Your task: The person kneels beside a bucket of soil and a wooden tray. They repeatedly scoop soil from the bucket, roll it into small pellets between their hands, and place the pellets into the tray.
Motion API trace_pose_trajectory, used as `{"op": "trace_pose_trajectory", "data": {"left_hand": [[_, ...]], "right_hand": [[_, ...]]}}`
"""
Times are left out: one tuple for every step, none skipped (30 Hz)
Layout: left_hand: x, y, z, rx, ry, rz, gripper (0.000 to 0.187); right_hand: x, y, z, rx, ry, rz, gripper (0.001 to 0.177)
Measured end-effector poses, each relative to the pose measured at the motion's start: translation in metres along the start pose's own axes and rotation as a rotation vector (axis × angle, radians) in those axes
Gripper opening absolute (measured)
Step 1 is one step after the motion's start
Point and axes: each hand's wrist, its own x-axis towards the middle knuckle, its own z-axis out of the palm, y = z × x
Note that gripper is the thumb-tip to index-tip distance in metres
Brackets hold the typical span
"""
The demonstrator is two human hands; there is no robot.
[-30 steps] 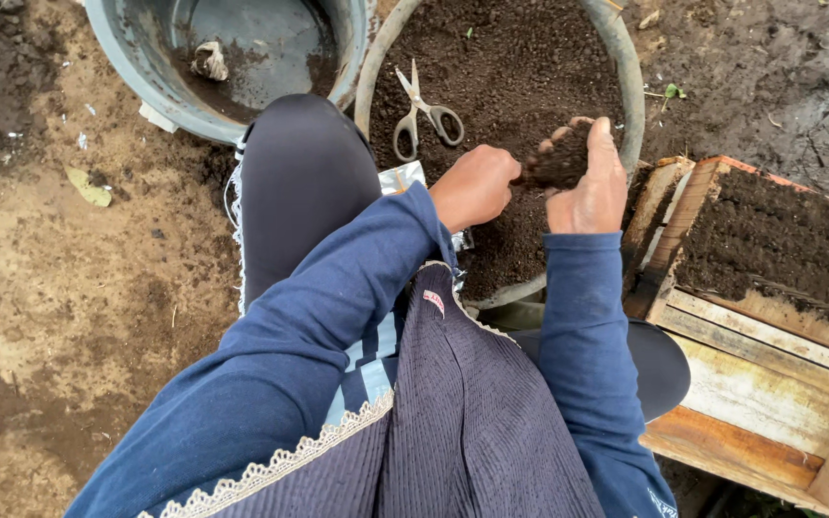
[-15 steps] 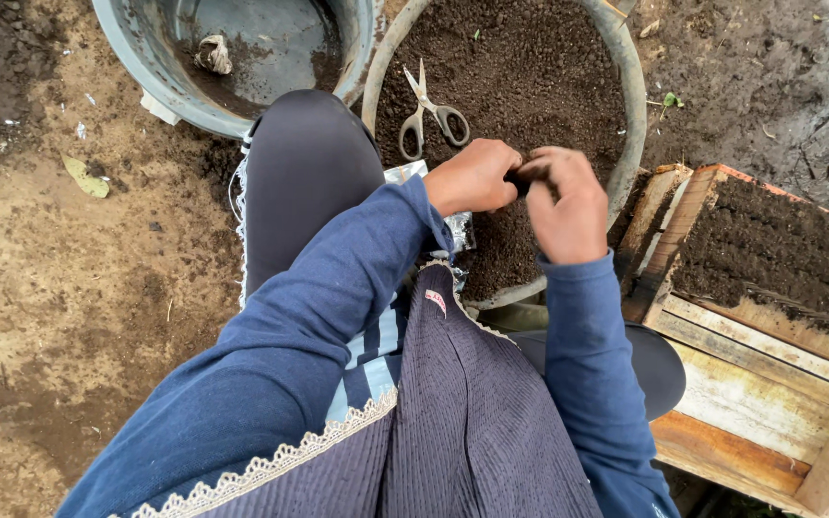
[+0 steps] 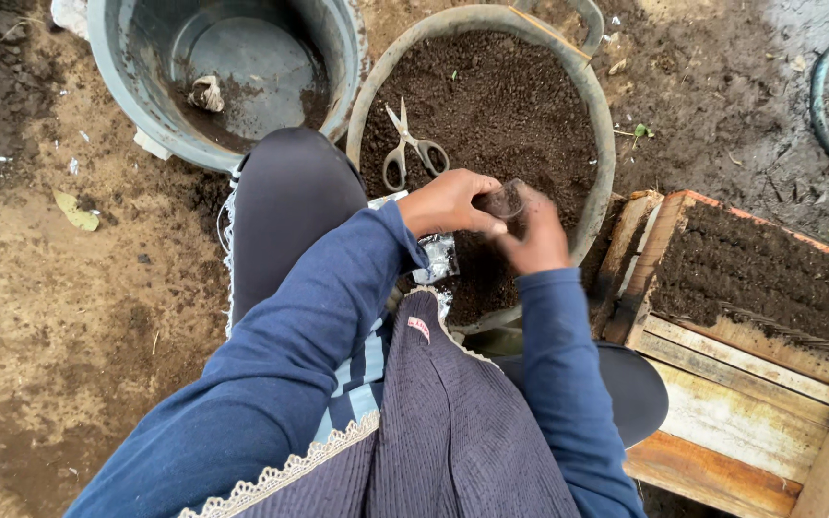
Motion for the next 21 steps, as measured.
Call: {"op": "trace_pose_trajectory", "data": {"left_hand": [[0.004,-0.008,0.005,0.003,0.000,0.004,0.064],[0.009,-0.016,0.007,0.056,0.018,-0.024,0.053],[0.015,-0.023,0.008,0.107,0.036,-0.051,0.042],[0.014,-0.021,0.008,0.110,0.037,-0.052,0.042],[0.012,-0.019,0.008,0.039,0.033,-0.022,0.033],[0.007,-0.019,0.012,-0.039,0.025,0.000,0.026],[-0.003,-0.003,0.011,-0.042,0.023,-0.007,0.026],[-0.010,0.013,0.009,-0.053,-0.011,-0.036,0.052],[-0.016,0.030,0.007,-0.064,-0.044,-0.066,0.080],[-0.016,0.030,0.009,-0.064,-0.053,-0.067,0.080],[-0.016,0.031,0.011,-0.063,-0.072,-0.058,0.080],[-0.014,0.031,0.013,-0.060,-0.092,-0.046,0.081],[-0.004,0.010,0.019,-0.060,-0.102,-0.045,0.081],[0.005,-0.012,0.024,-0.058,-0.084,-0.043,0.070],[0.014,-0.033,0.030,-0.057,-0.066,-0.041,0.060],[0.017,-0.039,0.033,-0.054,-0.069,-0.042,0.060],[0.019,-0.044,0.035,-0.064,-0.059,-0.024,0.057],[0.022,-0.049,0.037,-0.076,-0.046,-0.005,0.055],[0.019,-0.046,0.035,-0.073,-0.047,-0.006,0.055],[0.017,-0.041,0.034,-0.064,-0.039,-0.005,0.054],[0.015,-0.037,0.034,-0.055,-0.031,-0.005,0.054]], "right_hand": [[-0.002,0.024,0.027,-0.001,0.005,-0.002,0.044],[-0.001,0.048,0.055,0.025,-0.021,0.155,0.041],[0.001,0.072,0.082,0.052,-0.047,0.310,0.040],[0.004,0.067,0.072,0.053,-0.045,0.308,0.040],[0.007,0.063,0.063,0.173,0.128,0.229,0.022],[0.005,0.059,0.056,0.293,0.295,0.156,0.013],[0.004,0.028,0.036,0.296,0.290,0.162,0.013],[0.006,-0.003,0.013,0.634,0.393,0.346,0.011],[0.008,-0.033,-0.010,0.972,0.490,0.530,0.035],[0.006,-0.043,-0.018,0.973,0.496,0.537,0.035],[0.004,-0.054,-0.027,1.241,0.493,0.450,0.035],[0.002,-0.063,-0.036,1.504,0.488,0.349,0.036],[0.004,-0.069,-0.034,1.504,0.498,0.352,0.036],[0.007,-0.074,-0.031,1.484,0.525,0.328,0.038],[0.009,-0.080,-0.028,1.464,0.551,0.304,0.041],[0.011,-0.068,-0.021,1.468,0.555,0.305,0.041],[0.012,-0.056,-0.013,1.401,0.552,0.247,0.040],[0.014,-0.044,-0.006,1.332,0.548,0.189,0.040],[0.012,-0.047,-0.005,1.335,0.550,0.188,0.040],[0.009,-0.049,-0.004,1.234,0.529,0.101,0.040],[0.007,-0.050,-0.003,1.131,0.508,0.015,0.041]]}}
